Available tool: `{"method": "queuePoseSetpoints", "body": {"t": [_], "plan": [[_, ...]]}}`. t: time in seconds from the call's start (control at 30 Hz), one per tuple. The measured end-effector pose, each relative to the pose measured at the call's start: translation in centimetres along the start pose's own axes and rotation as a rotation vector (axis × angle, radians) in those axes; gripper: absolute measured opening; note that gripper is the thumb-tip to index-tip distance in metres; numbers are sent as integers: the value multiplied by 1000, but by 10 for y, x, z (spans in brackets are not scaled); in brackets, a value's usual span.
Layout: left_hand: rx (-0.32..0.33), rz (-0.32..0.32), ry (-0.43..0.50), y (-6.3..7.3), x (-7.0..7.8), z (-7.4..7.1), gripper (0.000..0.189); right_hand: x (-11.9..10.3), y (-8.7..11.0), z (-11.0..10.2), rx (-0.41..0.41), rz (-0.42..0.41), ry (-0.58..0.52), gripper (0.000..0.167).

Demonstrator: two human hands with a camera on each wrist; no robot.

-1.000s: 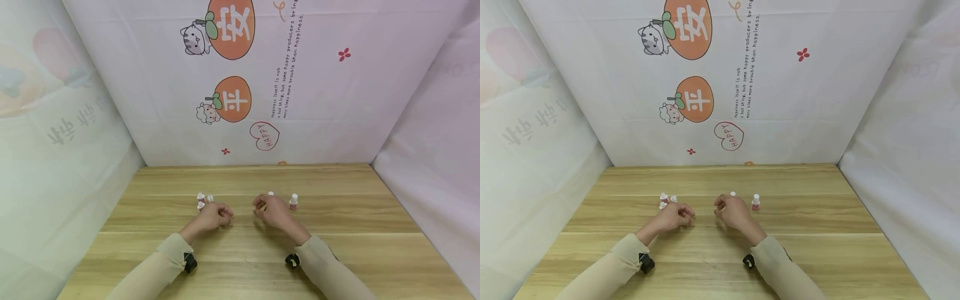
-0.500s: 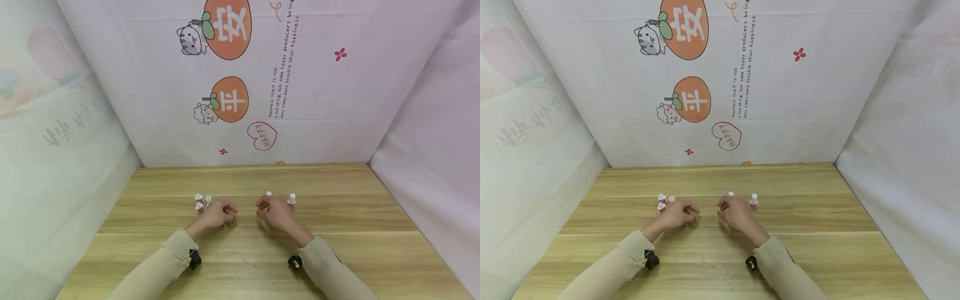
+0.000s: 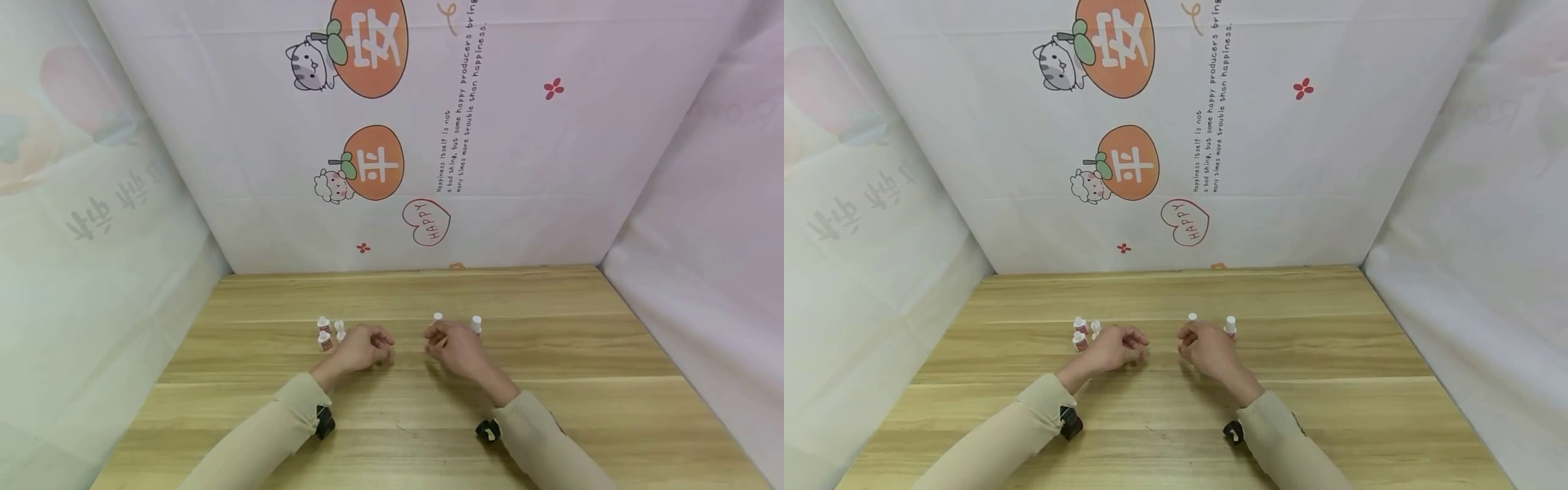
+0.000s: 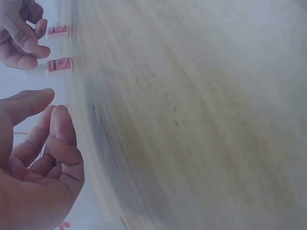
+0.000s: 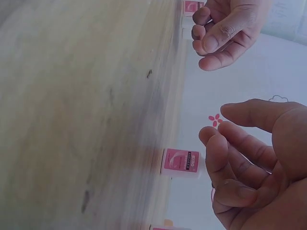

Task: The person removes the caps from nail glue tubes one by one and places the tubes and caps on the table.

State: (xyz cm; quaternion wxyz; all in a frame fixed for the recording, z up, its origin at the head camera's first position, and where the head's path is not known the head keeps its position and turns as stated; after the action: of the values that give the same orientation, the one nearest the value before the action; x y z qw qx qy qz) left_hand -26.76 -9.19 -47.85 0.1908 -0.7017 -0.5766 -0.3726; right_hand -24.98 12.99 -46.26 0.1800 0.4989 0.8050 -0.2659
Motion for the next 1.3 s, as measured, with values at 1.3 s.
{"method": "queuePoseSetpoints", "body": {"t": [1.3], "plan": [[9, -6, -32, -9, 6, 1, 12, 19, -19, -22, 30, 111, -5, 28]]}}
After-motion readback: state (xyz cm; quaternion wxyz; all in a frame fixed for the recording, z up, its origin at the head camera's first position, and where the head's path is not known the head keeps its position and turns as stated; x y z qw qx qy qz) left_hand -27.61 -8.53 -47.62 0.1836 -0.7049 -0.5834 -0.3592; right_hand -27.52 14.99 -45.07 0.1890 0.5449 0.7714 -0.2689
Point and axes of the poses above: each hand's wrist, its own y-axis away from the middle knuckle, its own z-axis out of the palm, x = y × z, the point moved 2 cm from there along -y, towards the middle knuckle, and after that the axes turned 8 degrees about -z, right-handed, at the moved point
